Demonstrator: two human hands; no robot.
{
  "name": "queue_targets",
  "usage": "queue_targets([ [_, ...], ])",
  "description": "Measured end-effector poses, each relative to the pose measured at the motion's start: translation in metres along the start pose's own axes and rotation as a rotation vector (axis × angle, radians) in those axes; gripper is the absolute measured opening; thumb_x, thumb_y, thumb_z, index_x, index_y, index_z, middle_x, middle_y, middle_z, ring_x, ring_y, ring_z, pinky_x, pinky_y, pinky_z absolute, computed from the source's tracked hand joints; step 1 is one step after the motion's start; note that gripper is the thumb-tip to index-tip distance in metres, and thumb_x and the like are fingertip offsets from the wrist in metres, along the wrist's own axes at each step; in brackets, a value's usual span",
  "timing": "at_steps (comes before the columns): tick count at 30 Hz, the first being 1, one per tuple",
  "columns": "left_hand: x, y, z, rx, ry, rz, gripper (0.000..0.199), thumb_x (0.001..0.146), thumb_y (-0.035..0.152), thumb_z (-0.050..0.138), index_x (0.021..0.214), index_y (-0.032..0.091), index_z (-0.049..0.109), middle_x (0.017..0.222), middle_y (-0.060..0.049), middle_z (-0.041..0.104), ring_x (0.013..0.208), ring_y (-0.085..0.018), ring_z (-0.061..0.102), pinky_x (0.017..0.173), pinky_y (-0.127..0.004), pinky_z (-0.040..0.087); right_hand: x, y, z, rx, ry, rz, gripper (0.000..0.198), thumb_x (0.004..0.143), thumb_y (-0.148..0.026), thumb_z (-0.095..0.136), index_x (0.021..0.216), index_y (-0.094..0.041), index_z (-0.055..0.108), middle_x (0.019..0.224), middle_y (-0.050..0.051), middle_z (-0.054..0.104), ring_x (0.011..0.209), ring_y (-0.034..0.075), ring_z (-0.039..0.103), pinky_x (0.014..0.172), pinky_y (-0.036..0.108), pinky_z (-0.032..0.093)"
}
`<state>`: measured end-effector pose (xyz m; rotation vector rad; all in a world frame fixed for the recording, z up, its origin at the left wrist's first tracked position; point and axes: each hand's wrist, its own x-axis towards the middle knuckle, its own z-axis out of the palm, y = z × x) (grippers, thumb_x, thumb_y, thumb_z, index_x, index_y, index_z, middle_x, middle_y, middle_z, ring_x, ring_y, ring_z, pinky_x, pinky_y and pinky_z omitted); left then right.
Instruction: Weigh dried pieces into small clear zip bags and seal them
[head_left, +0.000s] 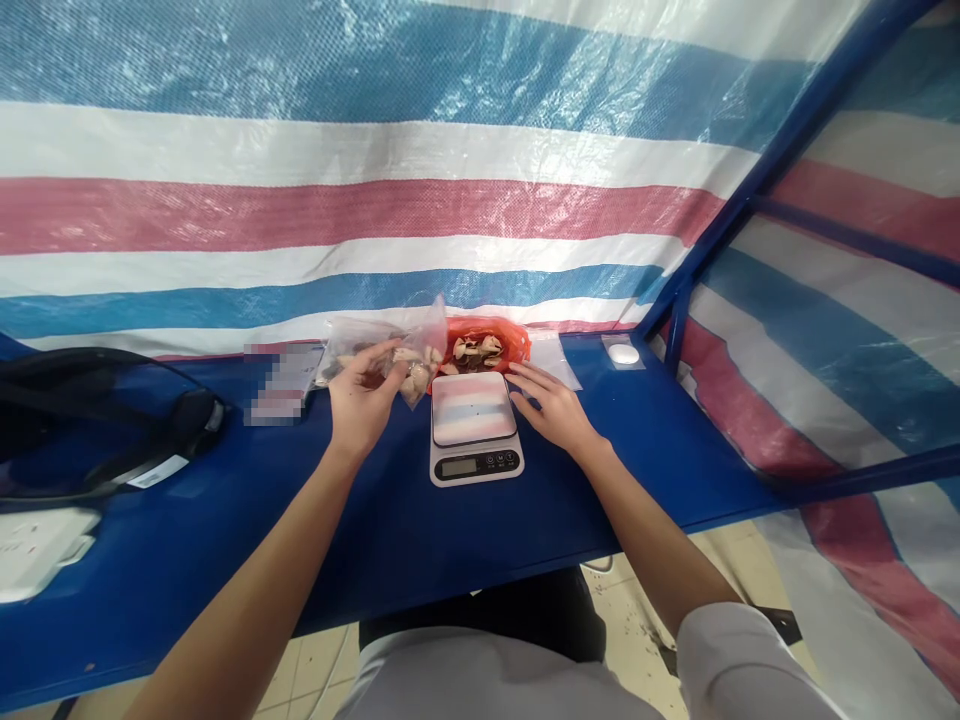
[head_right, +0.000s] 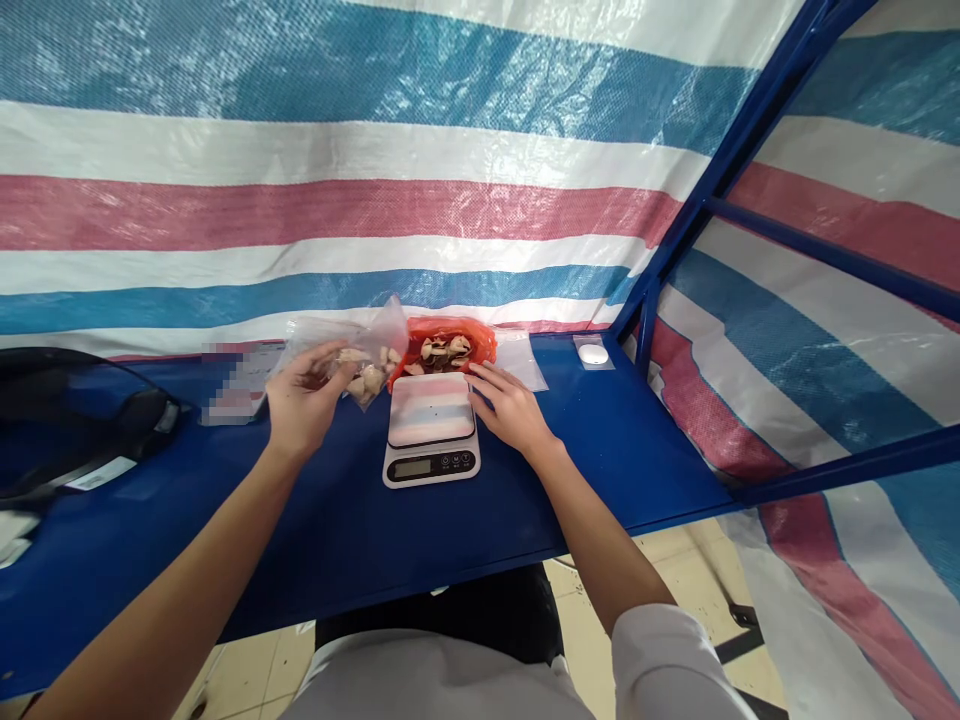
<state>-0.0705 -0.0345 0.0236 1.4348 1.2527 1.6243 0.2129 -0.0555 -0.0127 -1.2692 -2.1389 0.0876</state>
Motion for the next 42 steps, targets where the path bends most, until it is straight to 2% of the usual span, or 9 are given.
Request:
queue_targets([
  [4,-0.003,-0.002,0.012,-0.172,-0.010,-0.012,0.038,0.071,0.032,0.084,0.106,0.021,0.076,0.102,-0.005,0.077,0.096,-0.023,0.072,0.091,-0.036,0.058,0.024,-0.017,0.008,0.231,0.053,0.066,0.041,0.101,-0.035,0.047,0.137,-0.028,0.065,0.148,0.002,0.059,0.140,0.021,0.053,0.118,0.039,0.046],
  [9,-0.004,-0.010,0.019,-0.438,-0.105,-0.227,0.042,0.060,0.029,0.091,0.099,0.022,0.077,0.090,-0.002,0.078,0.079,-0.019,0.073,0.077,-0.035,0.061,0.048,-0.024,0.029,0.537,0.211,0.203,0.042,0.097,-0.041,0.053,0.134,-0.026,0.066,0.144,0.005,0.063,0.137,0.023,0.057,0.113,0.040,0.050],
  [13,-0.007,-0.020,0.018,-0.536,-0.150,-0.352,0.042,0.056,0.025,0.093,0.094,0.022,0.077,0.088,-0.001,0.077,0.072,-0.016,0.071,0.070,-0.031,0.060,0.053,-0.020,0.044,0.816,0.250,0.327,0.048,0.092,-0.047,0.061,0.132,-0.021,0.067,0.141,0.008,0.065,0.133,0.024,0.060,0.114,0.041,0.050],
  [18,-0.009,-0.024,0.017,-0.527,-0.184,-0.419,0.041,0.058,0.025,0.092,0.097,0.022,0.078,0.094,-0.003,0.078,0.080,-0.018,0.071,0.072,-0.032,0.061,0.050,-0.013,0.047,0.891,0.218,0.390,0.043,0.084,-0.053,0.070,0.116,-0.024,0.074,0.130,0.004,0.072,0.126,0.027,0.065,0.109,0.047,0.054],
  [28,-0.010,-0.035,0.013,-0.488,-0.169,-0.491,0.046,0.057,0.026,0.093,0.100,0.020,0.077,0.092,-0.002,0.077,0.080,-0.016,0.070,0.075,-0.028,0.059,0.046,-0.011,0.041,1.014,0.231,0.492,0.029,0.071,-0.043,0.082,0.088,-0.021,0.076,0.086,0.002,0.078,0.081,0.021,0.074,0.083,0.038,0.062],
  [32,-0.007,-0.044,0.005,-0.293,-0.131,-0.303,0.045,0.063,0.033,0.090,0.104,0.019,0.075,0.096,-0.004,0.076,0.088,-0.019,0.071,0.083,-0.033,0.059,0.046,-0.012,0.038,1.023,0.220,0.530,0.031,0.067,-0.043,0.083,0.086,-0.020,0.076,0.086,0.003,0.077,0.079,0.020,0.074,0.080,0.036,0.061],
  [35,-0.004,-0.042,-0.003,-0.024,-0.074,-0.011,0.038,0.072,0.036,0.083,0.105,0.019,0.074,0.108,-0.007,0.075,0.099,-0.021,0.070,0.091,-0.036,0.057,0.046,-0.016,0.037,1.021,0.184,0.560,0.034,0.068,-0.045,0.082,0.089,-0.020,0.076,0.091,0.004,0.078,0.081,0.021,0.074,0.075,0.035,0.061],
  [38,-0.004,-0.027,-0.004,0.262,-0.052,0.270,0.029,0.081,0.035,0.075,0.106,0.019,0.074,0.111,-0.008,0.074,0.097,-0.021,0.069,0.090,-0.036,0.056,0.048,-0.022,0.037,0.998,0.182,0.558,0.033,0.069,-0.045,0.080,0.089,-0.020,0.076,0.094,0.004,0.078,0.085,0.021,0.073,0.076,0.035,0.062],
  [42,-0.003,0.001,0.008,0.421,-0.223,0.416,0.023,0.088,0.036,0.066,0.100,0.019,0.075,0.096,-0.006,0.077,0.080,-0.018,0.068,0.083,-0.033,0.055,0.055,-0.032,0.031,1.002,0.130,0.524,0.031,0.070,-0.042,0.079,0.090,-0.019,0.077,0.090,0.003,0.076,0.082,0.020,0.072,0.074,0.035,0.063],
])
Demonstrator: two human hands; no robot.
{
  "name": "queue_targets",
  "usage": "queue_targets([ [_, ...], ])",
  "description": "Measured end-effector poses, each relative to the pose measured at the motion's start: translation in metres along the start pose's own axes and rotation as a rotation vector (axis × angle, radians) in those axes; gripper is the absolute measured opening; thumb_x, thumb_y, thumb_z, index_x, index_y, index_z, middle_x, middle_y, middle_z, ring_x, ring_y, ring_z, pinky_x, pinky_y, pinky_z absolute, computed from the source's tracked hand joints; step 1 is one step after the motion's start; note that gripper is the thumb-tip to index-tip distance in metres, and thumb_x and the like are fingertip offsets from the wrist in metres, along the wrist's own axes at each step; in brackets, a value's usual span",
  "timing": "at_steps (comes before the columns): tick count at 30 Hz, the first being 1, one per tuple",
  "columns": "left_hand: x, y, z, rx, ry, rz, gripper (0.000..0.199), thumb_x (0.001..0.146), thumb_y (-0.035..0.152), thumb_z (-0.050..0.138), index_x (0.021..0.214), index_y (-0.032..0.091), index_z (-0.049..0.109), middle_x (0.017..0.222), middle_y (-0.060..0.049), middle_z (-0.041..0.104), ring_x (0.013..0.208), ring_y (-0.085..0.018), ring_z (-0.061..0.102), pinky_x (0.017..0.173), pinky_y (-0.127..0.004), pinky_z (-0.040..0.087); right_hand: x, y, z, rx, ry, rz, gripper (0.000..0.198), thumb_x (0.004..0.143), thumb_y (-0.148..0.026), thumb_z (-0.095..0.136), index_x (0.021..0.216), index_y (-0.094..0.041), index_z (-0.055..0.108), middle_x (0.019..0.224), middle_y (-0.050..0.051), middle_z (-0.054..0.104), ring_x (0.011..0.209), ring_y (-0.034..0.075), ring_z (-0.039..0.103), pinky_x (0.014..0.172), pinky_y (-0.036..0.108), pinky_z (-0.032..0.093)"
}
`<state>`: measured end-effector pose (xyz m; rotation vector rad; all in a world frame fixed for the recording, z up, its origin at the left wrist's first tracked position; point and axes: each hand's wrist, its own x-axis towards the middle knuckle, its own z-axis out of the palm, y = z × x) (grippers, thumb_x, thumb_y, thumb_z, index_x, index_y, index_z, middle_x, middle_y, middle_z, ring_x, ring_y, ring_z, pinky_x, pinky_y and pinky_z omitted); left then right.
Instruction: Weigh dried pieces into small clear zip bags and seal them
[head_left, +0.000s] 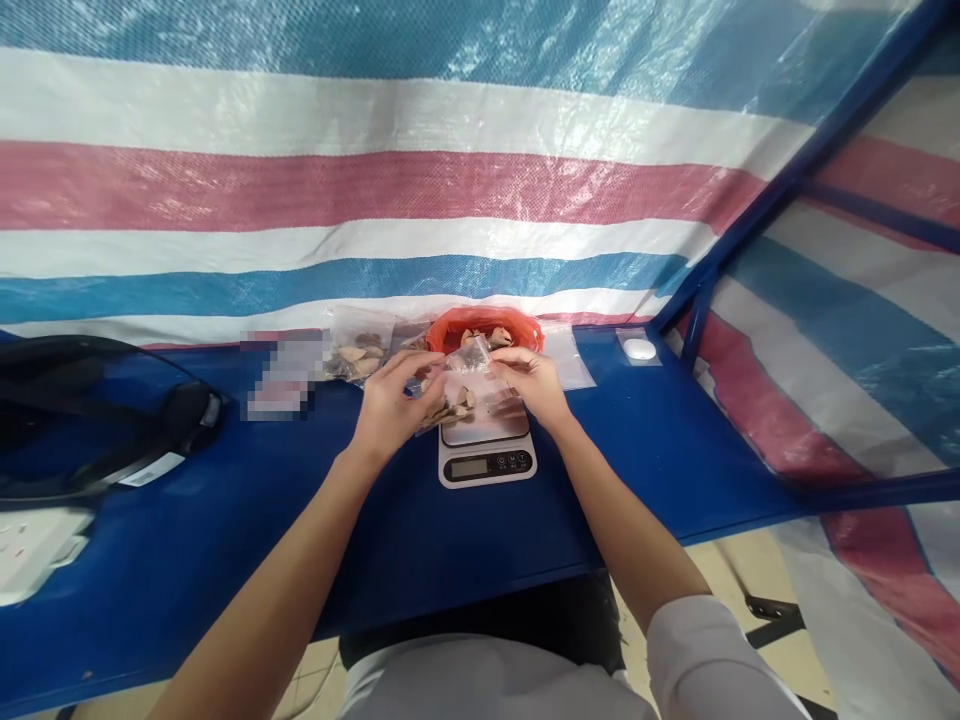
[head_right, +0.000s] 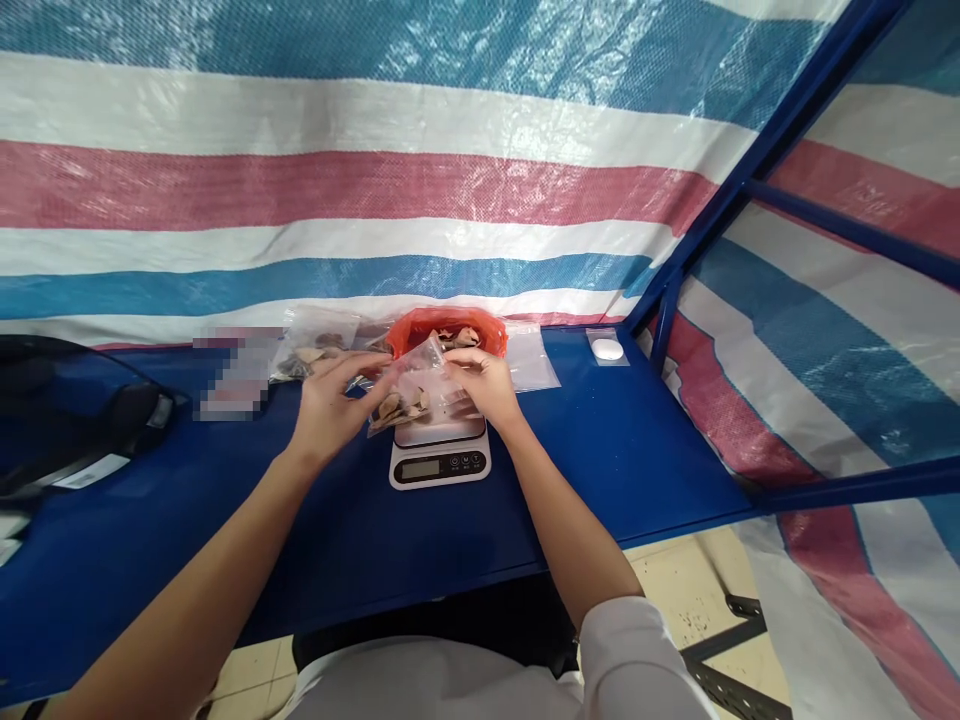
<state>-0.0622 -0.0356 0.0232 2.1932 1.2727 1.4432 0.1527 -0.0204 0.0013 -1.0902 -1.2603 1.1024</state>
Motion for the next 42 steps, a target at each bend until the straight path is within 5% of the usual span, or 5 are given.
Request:
queue_targets([
  [10,0.041,0.008,0.016,-0.201,-0.355,-0.419,0.037,0.087,0.048,0.062,0.069,0.017,0.072,0.066,-0.004,0.072,0.058,-0.016,0.065,0.062,-0.028,0.053,0.025,-0.023,0.000,-0.085,-0.243,-0.055,0.031,0.068,-0.038,0.082,0.093,-0.019,0.081,0.087,0.001,0.070,0.068,0.013,0.062,0.060,0.029,0.058],
  [15,0.048,0.001,0.020,-0.488,-0.357,-0.676,0.040,0.082,0.053,0.070,0.071,0.015,0.074,0.070,-0.008,0.074,0.059,-0.017,0.066,0.057,-0.028,0.056,0.036,-0.027,-0.003,-0.146,-0.352,-0.027,0.035,0.072,-0.043,0.082,0.098,-0.019,0.082,0.085,0.002,0.070,0.069,0.014,0.063,0.061,0.030,0.059],
  [21,0.050,-0.012,0.022,-0.640,-0.362,-0.802,0.027,0.073,0.041,0.079,0.071,0.014,0.074,0.068,-0.007,0.073,0.061,-0.016,0.068,0.060,-0.026,0.057,0.043,-0.035,-0.003,-0.123,-0.425,0.074,0.033,0.073,-0.041,0.082,0.099,-0.020,0.082,0.090,0.002,0.072,0.077,0.014,0.068,0.066,0.029,0.064],
  [29,0.047,-0.010,0.029,-0.648,-0.303,-0.684,0.021,0.073,0.035,0.075,0.067,0.015,0.072,0.067,-0.005,0.072,0.063,-0.014,0.067,0.062,-0.024,0.056,0.046,-0.036,0.000,-0.258,-0.406,0.120,0.020,0.076,-0.034,0.078,0.087,-0.017,0.080,0.084,0.002,0.071,0.064,0.011,0.064,0.053,0.022,0.060],
  [42,0.047,-0.012,0.027,-0.496,-0.440,-0.609,0.027,0.075,0.042,0.074,0.067,0.016,0.068,0.064,-0.003,0.070,0.053,-0.012,0.060,0.055,-0.025,0.050,0.046,-0.030,-0.004,-0.225,-0.458,0.120,0.016,0.074,-0.033,0.079,0.075,-0.016,0.080,0.069,0.001,0.071,0.060,0.012,0.066,0.056,0.023,0.061],
])
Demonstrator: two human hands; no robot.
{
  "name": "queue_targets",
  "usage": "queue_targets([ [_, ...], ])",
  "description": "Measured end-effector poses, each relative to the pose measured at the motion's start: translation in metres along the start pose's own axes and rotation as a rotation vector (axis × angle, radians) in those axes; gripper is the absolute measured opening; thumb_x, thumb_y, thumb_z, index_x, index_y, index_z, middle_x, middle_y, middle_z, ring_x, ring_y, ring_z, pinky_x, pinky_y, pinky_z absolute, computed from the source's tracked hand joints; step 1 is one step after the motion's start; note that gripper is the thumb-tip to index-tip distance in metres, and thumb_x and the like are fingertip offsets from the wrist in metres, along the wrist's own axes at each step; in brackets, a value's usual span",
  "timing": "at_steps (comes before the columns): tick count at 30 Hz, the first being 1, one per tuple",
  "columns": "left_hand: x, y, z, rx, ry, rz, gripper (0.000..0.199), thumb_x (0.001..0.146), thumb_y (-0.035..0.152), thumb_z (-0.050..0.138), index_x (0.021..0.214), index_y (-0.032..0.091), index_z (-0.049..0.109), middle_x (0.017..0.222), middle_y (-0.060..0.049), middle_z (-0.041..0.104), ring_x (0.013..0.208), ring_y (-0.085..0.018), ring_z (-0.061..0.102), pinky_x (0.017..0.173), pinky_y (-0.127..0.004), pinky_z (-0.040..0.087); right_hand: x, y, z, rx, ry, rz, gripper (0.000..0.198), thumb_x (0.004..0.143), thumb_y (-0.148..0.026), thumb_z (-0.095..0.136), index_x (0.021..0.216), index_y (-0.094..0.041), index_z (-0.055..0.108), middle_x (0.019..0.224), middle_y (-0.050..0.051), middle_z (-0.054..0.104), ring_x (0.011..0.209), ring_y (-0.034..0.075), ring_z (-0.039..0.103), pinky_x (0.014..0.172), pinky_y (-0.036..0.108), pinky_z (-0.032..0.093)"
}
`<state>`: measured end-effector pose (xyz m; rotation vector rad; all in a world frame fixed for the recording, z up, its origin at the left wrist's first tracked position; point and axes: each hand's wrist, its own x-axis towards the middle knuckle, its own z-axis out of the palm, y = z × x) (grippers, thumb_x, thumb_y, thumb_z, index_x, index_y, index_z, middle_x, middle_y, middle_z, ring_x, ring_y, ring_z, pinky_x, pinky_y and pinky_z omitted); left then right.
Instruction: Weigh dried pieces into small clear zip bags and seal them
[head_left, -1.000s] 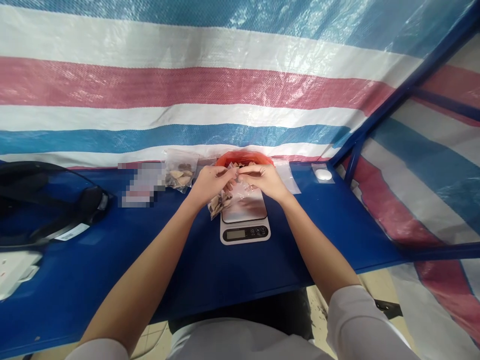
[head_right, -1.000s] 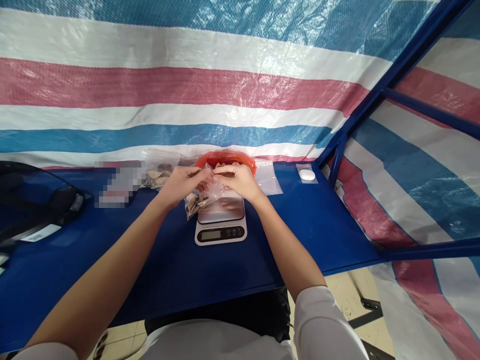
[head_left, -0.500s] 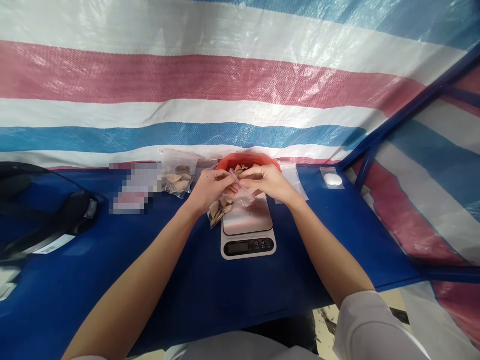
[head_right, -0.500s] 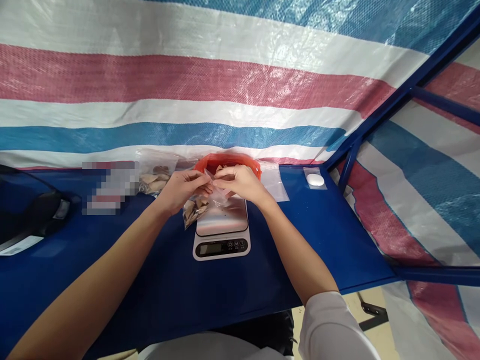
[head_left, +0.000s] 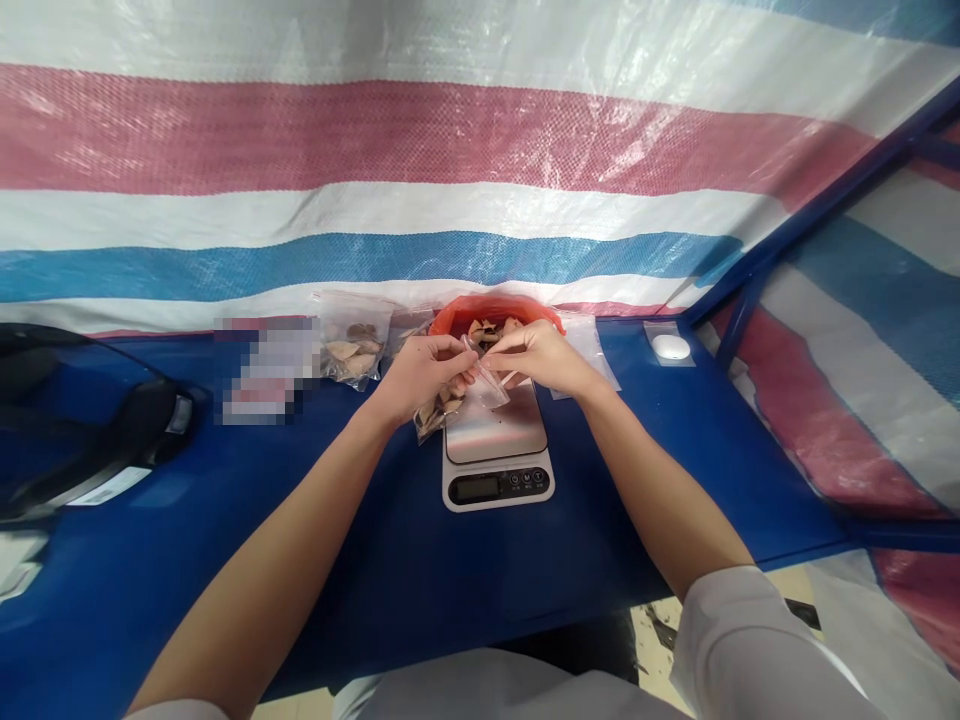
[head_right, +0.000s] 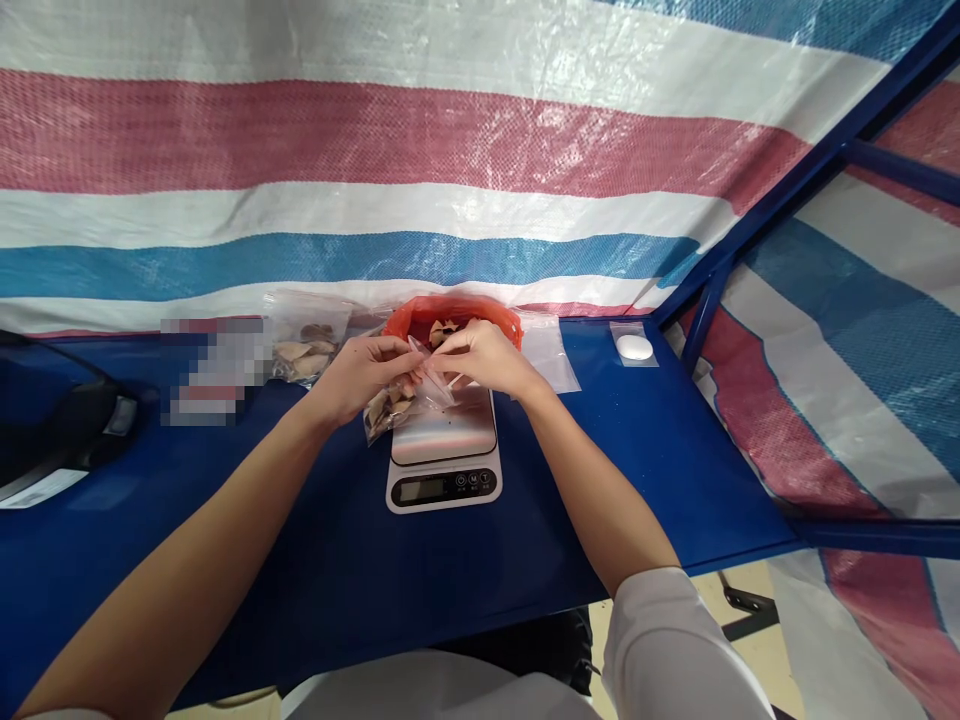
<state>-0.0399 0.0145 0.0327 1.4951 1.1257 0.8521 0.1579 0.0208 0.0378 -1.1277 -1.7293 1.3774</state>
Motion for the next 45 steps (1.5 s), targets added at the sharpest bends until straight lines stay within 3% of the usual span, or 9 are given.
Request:
queue_targets([
  [5,-0.002,0.003,-0.008,0.029,0.020,0.010,0.023,0.073,0.038,0.072,0.067,0.017,0.069,0.065,-0.004,0.070,0.056,-0.014,0.061,0.058,-0.027,0.051,0.000,0.002,-0.008,0.026,0.138,0.009,0.016,0.072,-0.031,0.080,0.071,-0.015,0.077,0.065,0.003,0.071,0.058,0.013,0.067,0.052,0.021,0.058],
  [8,-0.004,0.007,-0.018,0.191,0.058,0.032,0.021,0.072,0.038,0.071,0.066,0.017,0.069,0.063,-0.003,0.069,0.057,-0.014,0.059,0.058,-0.026,0.048,-0.001,0.004,-0.015,-0.032,0.207,-0.008,0.017,0.073,-0.031,0.079,0.071,-0.014,0.076,0.064,0.004,0.072,0.056,0.012,0.065,0.050,0.021,0.057],
  [12,-0.006,0.014,-0.026,0.448,0.105,0.112,0.023,0.073,0.039,0.068,0.062,0.018,0.067,0.061,-0.001,0.066,0.059,-0.015,0.056,0.057,-0.026,0.043,-0.003,-0.001,-0.017,-0.129,0.164,-0.031,0.014,0.074,-0.029,0.076,0.075,-0.015,0.078,0.067,0.004,0.072,0.054,0.011,0.063,0.048,0.021,0.056],
  [19,-0.010,0.016,-0.007,0.525,0.196,0.149,0.032,0.084,0.046,0.061,0.066,0.020,0.062,0.063,-0.001,0.066,0.062,-0.016,0.058,0.062,-0.028,0.042,-0.009,-0.012,-0.005,-0.171,0.115,-0.065,0.013,0.079,-0.028,0.070,0.076,-0.018,0.078,0.076,0.003,0.072,0.060,0.013,0.067,0.050,0.022,0.059],
  [23,-0.009,0.012,0.000,0.615,0.210,0.204,0.024,0.082,0.034,0.061,0.063,0.020,0.057,0.061,0.002,0.061,0.060,-0.014,0.052,0.062,-0.028,0.039,-0.007,-0.008,-0.001,-0.196,0.099,-0.091,0.012,0.080,-0.027,0.069,0.080,-0.020,0.079,0.080,0.002,0.072,0.063,0.013,0.068,0.049,0.021,0.059],
  [33,-0.008,0.012,-0.025,0.581,0.206,0.161,0.017,0.072,0.035,0.072,0.074,0.021,0.064,0.073,0.000,0.070,0.067,-0.017,0.062,0.065,-0.028,0.046,-0.005,-0.003,-0.013,-0.143,0.098,-0.036,0.010,0.075,-0.026,0.073,0.076,-0.017,0.076,0.074,0.002,0.070,0.060,0.011,0.063,0.048,0.019,0.056],
  [36,-0.007,0.011,-0.027,0.617,0.167,0.227,0.018,0.077,0.038,0.069,0.084,0.021,0.069,0.087,-0.004,0.075,0.077,-0.020,0.066,0.072,-0.030,0.050,-0.006,-0.004,-0.017,-0.114,0.088,-0.021,0.011,0.073,-0.027,0.075,0.075,-0.017,0.077,0.073,0.002,0.071,0.061,0.011,0.064,0.049,0.019,0.057],
  [40,-0.007,0.006,-0.024,0.631,0.052,0.359,0.039,0.084,0.048,0.063,0.112,0.021,0.071,0.108,-0.007,0.074,0.094,-0.023,0.067,0.084,-0.033,0.052,-0.005,-0.002,-0.017,-0.108,0.090,-0.022,0.013,0.075,-0.030,0.075,0.077,-0.018,0.078,0.074,0.001,0.073,0.059,0.011,0.063,0.052,0.021,0.057],
  [45,-0.006,-0.005,-0.026,0.622,-0.055,0.332,0.077,0.075,0.067,0.071,0.136,0.021,0.061,0.108,-0.007,0.073,0.093,-0.025,0.067,0.090,-0.038,0.053,-0.003,0.006,-0.020,-0.151,0.066,-0.098,0.020,0.082,-0.037,0.071,0.080,-0.018,0.080,0.066,0.000,0.069,0.059,0.013,0.064,0.055,0.024,0.055],
])
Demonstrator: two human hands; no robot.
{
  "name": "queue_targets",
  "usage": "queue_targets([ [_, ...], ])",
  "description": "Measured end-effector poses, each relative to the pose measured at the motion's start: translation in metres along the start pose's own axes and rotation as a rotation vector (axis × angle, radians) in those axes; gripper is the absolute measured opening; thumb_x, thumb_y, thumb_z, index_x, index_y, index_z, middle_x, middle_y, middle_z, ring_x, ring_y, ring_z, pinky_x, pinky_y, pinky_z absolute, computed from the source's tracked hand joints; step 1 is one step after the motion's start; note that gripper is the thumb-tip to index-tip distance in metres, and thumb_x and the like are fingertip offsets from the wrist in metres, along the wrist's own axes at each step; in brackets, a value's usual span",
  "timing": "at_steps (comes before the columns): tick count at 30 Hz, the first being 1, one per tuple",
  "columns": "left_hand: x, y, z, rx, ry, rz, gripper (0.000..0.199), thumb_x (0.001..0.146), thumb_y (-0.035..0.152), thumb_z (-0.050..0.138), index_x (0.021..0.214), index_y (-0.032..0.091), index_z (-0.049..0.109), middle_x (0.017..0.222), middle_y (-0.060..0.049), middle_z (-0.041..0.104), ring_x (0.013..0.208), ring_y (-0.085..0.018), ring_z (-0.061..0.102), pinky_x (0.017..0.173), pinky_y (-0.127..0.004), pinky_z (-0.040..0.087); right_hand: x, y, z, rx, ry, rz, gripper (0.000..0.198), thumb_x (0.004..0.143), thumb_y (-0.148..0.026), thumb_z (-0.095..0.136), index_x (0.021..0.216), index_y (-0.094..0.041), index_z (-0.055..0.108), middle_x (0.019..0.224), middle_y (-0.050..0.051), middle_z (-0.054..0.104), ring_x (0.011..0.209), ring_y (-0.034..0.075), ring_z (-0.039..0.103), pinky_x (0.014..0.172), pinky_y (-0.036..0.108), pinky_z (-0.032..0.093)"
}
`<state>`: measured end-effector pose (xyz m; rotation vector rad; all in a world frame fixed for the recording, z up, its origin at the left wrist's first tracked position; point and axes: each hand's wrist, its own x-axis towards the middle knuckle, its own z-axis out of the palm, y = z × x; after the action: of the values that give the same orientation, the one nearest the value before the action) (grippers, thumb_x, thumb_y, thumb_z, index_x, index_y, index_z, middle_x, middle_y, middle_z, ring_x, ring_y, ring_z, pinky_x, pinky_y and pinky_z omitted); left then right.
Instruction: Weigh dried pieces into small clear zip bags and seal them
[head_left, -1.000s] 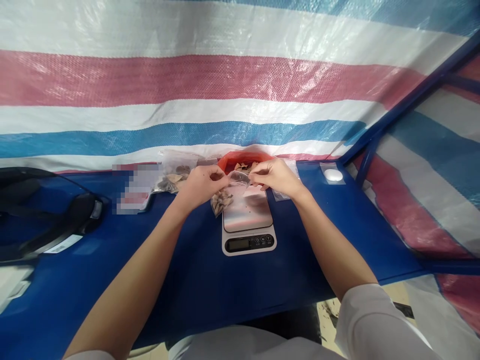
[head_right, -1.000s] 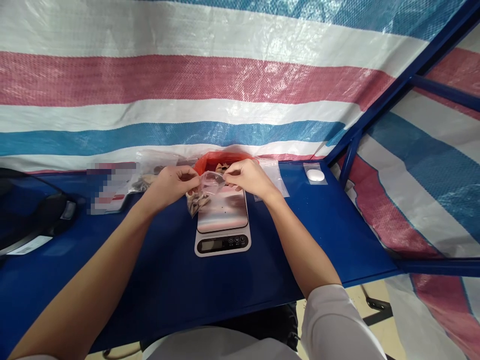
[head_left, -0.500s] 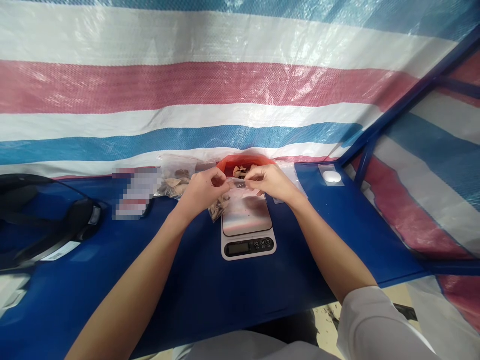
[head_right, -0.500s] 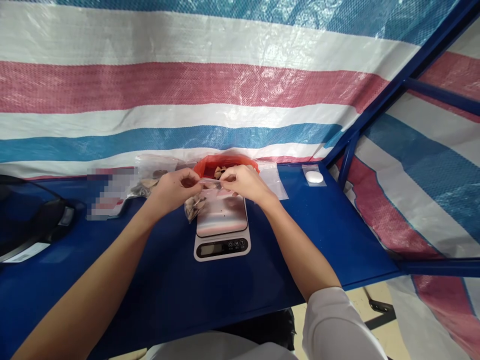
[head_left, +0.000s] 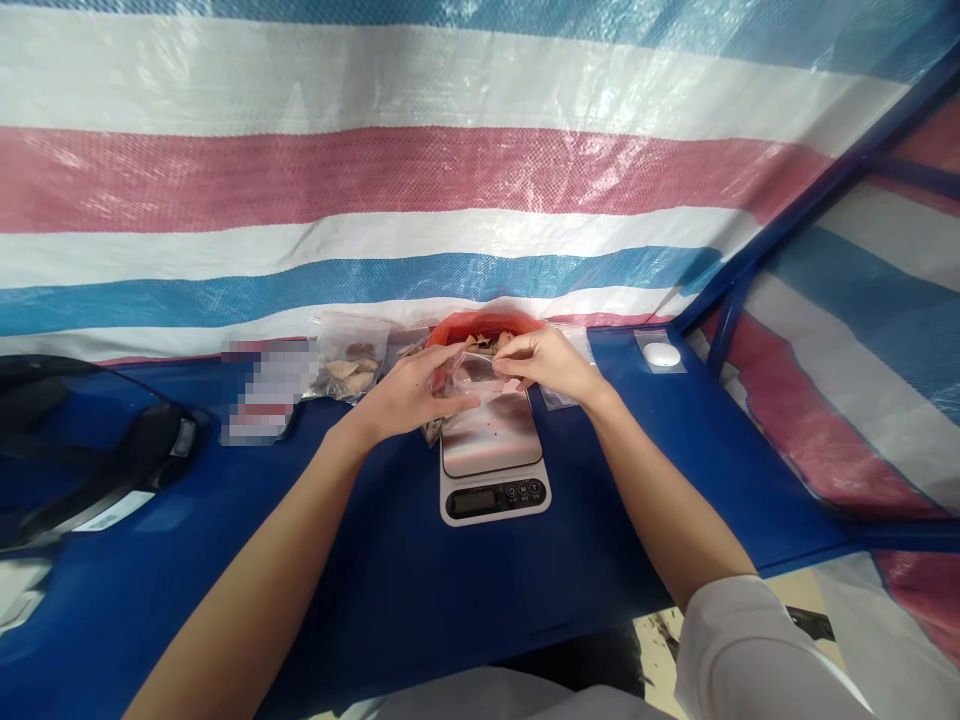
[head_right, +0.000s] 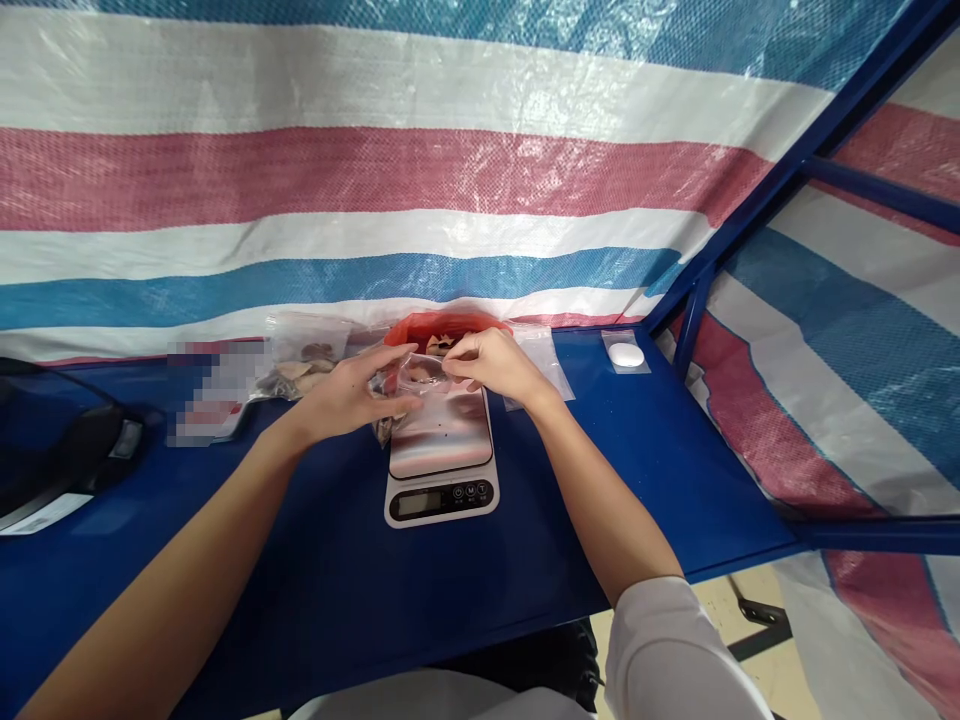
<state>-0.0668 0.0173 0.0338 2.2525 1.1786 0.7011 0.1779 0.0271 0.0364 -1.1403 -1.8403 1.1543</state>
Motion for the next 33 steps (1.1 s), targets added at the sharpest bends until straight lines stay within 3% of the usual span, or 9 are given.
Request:
queue_targets([
  [4,-0.001,-0.008,0.003,-0.005,0.013,0.013,0.081,0.073,0.067,0.074,0.138,0.021,0.060,0.118,-0.010,0.072,0.105,-0.029,0.066,0.100,-0.041,0.050,0.000,-0.001,-0.003,-0.049,0.020,-0.029,0.023,0.083,-0.040,0.071,0.083,-0.019,0.080,0.071,0.001,0.072,0.060,0.014,0.065,0.058,0.026,0.054],
  [11,0.002,-0.007,0.013,0.036,0.051,0.040,0.071,0.080,0.057,0.073,0.141,0.023,0.058,0.117,-0.009,0.072,0.109,-0.029,0.065,0.103,-0.042,0.049,-0.006,-0.023,0.005,-0.085,0.200,-0.147,0.019,0.085,-0.040,0.072,0.090,-0.024,0.081,0.089,0.003,0.078,0.083,0.021,0.072,0.078,0.033,0.055],
  [17,0.004,-0.006,0.020,0.031,0.084,0.076,0.070,0.081,0.052,0.073,0.140,0.019,0.059,0.126,-0.011,0.070,0.117,-0.030,0.062,0.104,-0.042,0.049,-0.003,-0.027,0.030,-0.460,0.182,-0.139,0.021,0.088,-0.034,0.070,0.074,-0.022,0.080,0.073,0.003,0.071,0.074,0.018,0.062,0.074,0.032,0.046],
  [21,0.004,-0.006,0.022,0.011,0.081,0.108,0.069,0.084,0.054,0.070,0.140,0.016,0.059,0.124,-0.011,0.071,0.112,-0.028,0.065,0.098,-0.039,0.052,0.001,-0.022,0.037,-0.572,0.181,-0.078,0.016,0.085,-0.039,0.073,0.085,-0.027,0.083,0.081,0.003,0.073,0.081,0.021,0.061,0.075,0.034,0.045],
  [27,0.004,-0.005,0.023,0.003,0.097,0.095,0.074,0.081,0.060,0.071,0.138,0.015,0.061,0.125,-0.012,0.071,0.109,-0.029,0.066,0.100,-0.041,0.051,0.005,-0.014,0.035,-0.432,0.119,-0.103,0.019,0.087,-0.023,0.065,0.076,-0.023,0.081,0.077,0.002,0.073,0.081,0.018,0.060,0.077,0.031,0.045],
  [33,0.002,-0.008,0.013,0.019,0.084,0.048,0.068,0.079,0.060,0.072,0.132,0.019,0.065,0.114,-0.009,0.074,0.098,-0.026,0.067,0.091,-0.038,0.052,0.007,-0.009,0.023,0.040,0.052,-0.182,0.015,0.082,-0.030,0.069,0.079,-0.017,0.077,0.077,0.001,0.071,0.070,0.013,0.059,0.069,0.027,0.047],
])
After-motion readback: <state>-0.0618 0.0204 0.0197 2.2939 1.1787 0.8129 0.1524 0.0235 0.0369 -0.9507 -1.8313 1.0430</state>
